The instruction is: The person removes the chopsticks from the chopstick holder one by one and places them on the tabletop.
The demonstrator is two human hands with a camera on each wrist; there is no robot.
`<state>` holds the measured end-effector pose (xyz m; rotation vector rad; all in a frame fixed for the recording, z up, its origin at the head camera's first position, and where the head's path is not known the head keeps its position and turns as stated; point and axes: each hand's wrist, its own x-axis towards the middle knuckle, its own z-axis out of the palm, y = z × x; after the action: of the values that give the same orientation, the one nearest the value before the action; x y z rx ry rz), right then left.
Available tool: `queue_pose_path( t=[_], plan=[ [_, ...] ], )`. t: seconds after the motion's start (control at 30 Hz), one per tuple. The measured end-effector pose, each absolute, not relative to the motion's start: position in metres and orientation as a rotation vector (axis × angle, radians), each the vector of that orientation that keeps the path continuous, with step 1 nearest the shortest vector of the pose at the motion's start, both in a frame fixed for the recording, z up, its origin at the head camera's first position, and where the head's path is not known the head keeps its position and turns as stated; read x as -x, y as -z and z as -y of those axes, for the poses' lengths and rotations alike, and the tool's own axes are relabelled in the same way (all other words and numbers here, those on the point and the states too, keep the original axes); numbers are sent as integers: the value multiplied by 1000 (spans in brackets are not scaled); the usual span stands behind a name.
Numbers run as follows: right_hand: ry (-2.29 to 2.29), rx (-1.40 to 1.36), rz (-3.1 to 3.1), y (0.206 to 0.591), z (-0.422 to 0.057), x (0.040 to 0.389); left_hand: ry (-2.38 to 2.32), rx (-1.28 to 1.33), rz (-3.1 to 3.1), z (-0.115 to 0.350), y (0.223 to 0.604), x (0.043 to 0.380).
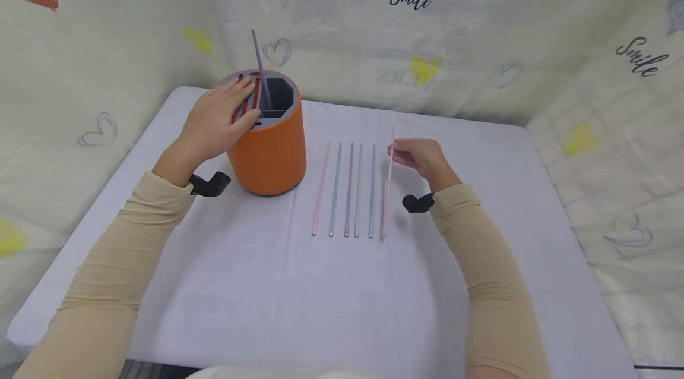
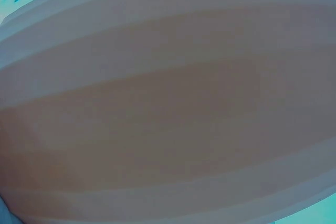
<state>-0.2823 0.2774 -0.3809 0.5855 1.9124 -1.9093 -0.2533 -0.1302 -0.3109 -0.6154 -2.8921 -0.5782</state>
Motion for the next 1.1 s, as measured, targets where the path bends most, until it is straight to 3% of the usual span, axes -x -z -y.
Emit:
queue_pose_path(
  t=[0.8,1.1],
  plan=[
    [1867,-711,-1862,420,-274,298,551,625,2911,128,312,255],
    [1599,-611,-2377,430,-267,298,572,614,2899,129,311,254]
  ],
)
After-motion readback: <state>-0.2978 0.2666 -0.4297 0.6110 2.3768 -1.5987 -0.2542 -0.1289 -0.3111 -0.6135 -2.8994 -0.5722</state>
